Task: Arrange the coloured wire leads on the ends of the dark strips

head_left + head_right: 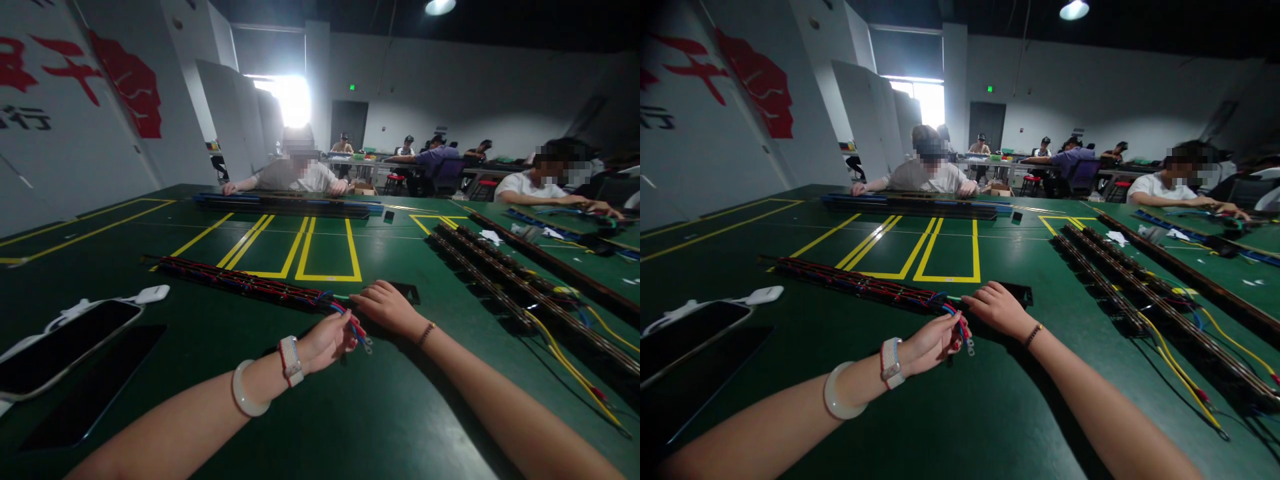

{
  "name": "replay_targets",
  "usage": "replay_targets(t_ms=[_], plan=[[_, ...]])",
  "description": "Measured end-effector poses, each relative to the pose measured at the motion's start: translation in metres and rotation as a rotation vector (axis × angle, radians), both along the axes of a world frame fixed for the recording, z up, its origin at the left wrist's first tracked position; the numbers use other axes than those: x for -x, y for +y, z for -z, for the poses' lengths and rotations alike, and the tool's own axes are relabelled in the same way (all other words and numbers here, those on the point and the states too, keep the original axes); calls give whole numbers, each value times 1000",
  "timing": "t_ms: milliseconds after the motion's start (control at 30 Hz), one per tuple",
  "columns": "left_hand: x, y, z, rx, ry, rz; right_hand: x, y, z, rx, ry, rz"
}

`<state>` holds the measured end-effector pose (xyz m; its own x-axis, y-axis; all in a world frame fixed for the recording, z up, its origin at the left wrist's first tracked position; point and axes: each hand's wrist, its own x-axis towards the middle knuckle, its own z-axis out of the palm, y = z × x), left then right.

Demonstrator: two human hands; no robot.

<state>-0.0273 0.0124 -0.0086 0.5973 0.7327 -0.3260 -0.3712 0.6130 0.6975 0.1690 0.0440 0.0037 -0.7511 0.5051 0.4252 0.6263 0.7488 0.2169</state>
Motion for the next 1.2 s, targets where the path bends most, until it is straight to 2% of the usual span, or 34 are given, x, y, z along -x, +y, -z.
replay_targets(t_ms=[100,200,333,433,533,633,733,833,933,1033,1100,1200], plan=[[0,0,2,14,-50,-4,-6,-16,4,58,120,-119],[-1,-1,3,16,-84,-11,-5,-23,8,149,249,-137],[-2,-5,3,-47,-25,-36,9,-18,5,268,406,-43],[-4,-6,4,-71,34,-51,28,-7,-12,370,473,119],[-6,-6,3,-89,71,-55,56,7,-36,428,421,280],[-6,-6,2,-110,82,-50,89,18,-54,375,245,357],[-7,-6,2,-102,66,-43,117,22,-57,303,57,370],[-7,-6,3,-106,48,-45,128,19,-54,302,-24,300],[-7,-5,3,-119,48,-33,115,13,-56,406,76,167],[-6,-6,2,-95,42,-29,83,8,-60,562,322,23],[-6,-7,0,-72,48,-50,57,5,-58,570,538,36],[-5,-10,-3,-62,54,-67,22,-2,-41,412,701,167]])
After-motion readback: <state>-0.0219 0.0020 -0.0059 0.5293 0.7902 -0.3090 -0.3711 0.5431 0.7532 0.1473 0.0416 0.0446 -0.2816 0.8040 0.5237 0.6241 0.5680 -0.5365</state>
